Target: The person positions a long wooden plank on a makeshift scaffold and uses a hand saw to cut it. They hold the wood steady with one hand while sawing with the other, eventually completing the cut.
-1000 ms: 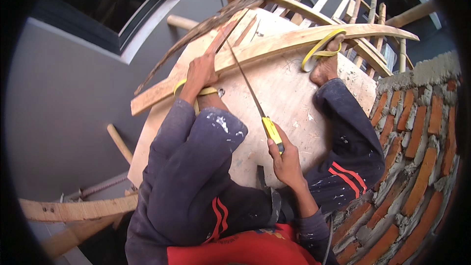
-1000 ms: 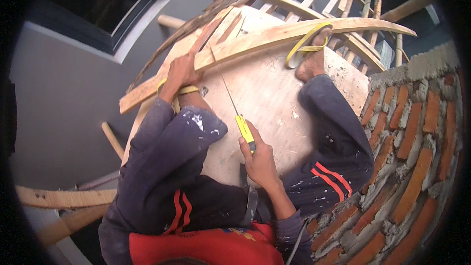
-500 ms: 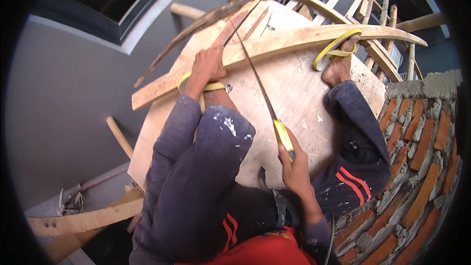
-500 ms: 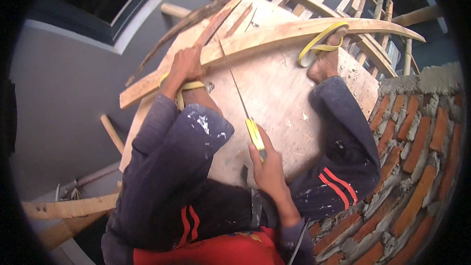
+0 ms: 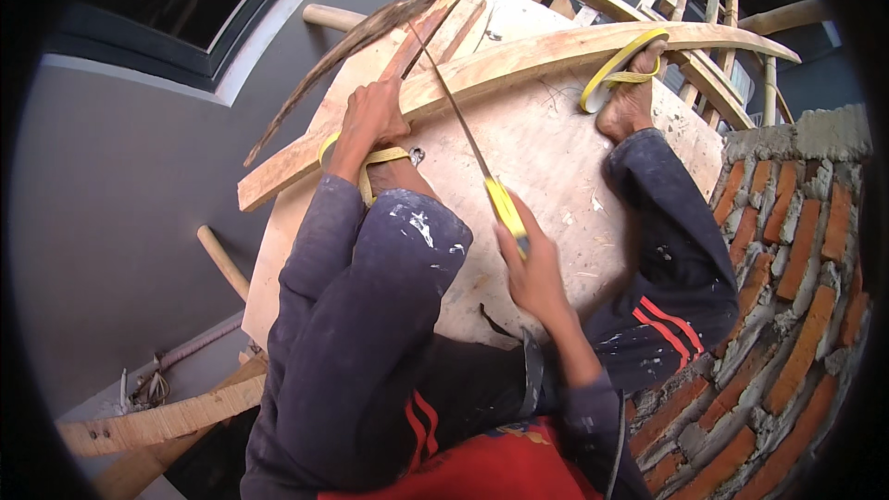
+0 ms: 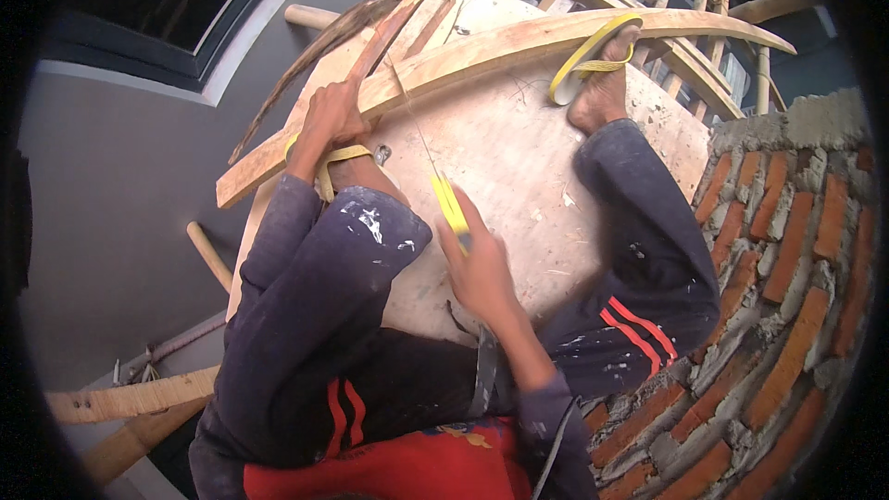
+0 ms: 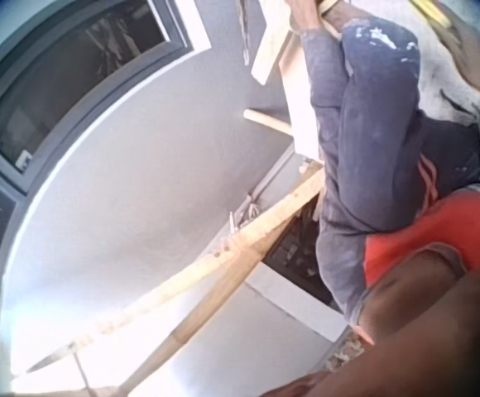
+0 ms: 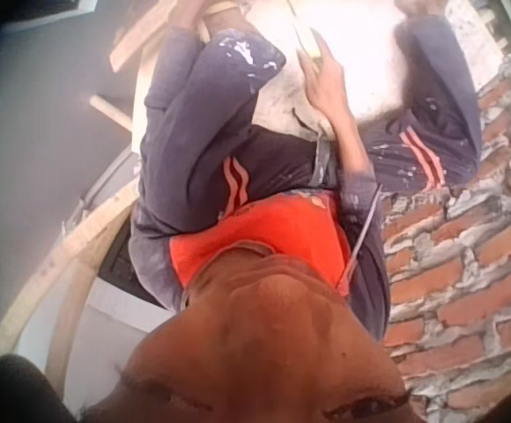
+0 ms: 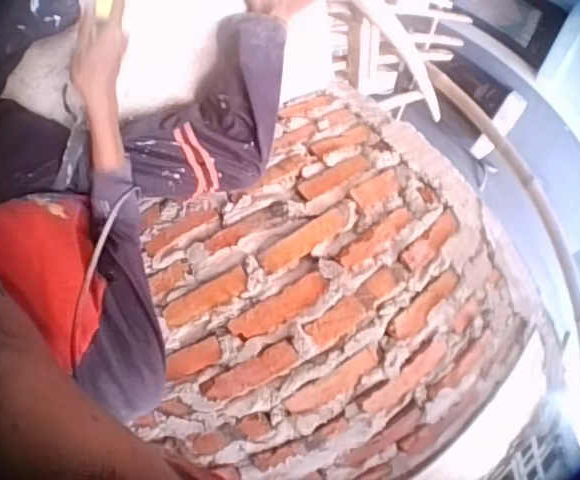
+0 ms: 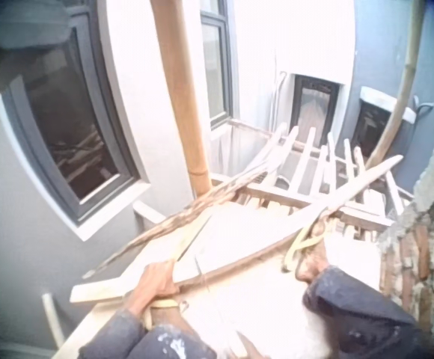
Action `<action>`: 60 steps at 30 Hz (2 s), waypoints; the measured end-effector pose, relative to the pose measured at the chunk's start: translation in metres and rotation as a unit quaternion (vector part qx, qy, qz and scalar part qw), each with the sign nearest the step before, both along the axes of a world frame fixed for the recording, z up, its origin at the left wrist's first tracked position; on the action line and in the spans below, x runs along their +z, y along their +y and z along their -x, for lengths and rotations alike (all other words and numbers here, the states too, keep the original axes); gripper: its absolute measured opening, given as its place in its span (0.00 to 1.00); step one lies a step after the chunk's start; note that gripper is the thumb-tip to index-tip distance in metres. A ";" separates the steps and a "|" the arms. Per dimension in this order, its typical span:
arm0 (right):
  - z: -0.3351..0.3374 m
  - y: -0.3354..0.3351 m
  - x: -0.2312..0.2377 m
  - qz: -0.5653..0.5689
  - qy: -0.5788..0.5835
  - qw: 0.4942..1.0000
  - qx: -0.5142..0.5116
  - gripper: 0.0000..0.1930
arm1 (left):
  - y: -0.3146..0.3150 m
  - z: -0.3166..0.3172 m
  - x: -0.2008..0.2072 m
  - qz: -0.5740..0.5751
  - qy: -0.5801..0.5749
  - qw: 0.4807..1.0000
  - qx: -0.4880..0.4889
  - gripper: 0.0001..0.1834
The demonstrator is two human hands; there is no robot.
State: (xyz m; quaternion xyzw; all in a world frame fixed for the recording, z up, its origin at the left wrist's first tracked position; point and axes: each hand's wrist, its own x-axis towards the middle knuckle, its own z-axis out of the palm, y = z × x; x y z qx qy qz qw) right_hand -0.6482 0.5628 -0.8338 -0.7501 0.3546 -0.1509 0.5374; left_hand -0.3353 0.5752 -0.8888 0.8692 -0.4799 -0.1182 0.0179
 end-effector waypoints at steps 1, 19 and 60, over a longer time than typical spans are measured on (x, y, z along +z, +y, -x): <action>0.028 0.012 0.008 -0.031 0.018 0.999 0.005 0.24 | 0.002 -0.001 0.000 0.008 0.002 1.000 0.000 0.22; 0.043 0.018 -0.006 -0.004 0.004 1.000 0.002 0.24 | 0.001 -0.004 0.001 0.041 0.007 0.999 -0.034 0.23; 0.044 0.007 -0.041 0.145 -0.038 0.989 0.008 0.26 | -0.008 -0.017 -0.102 0.142 -0.049 0.986 0.069 0.12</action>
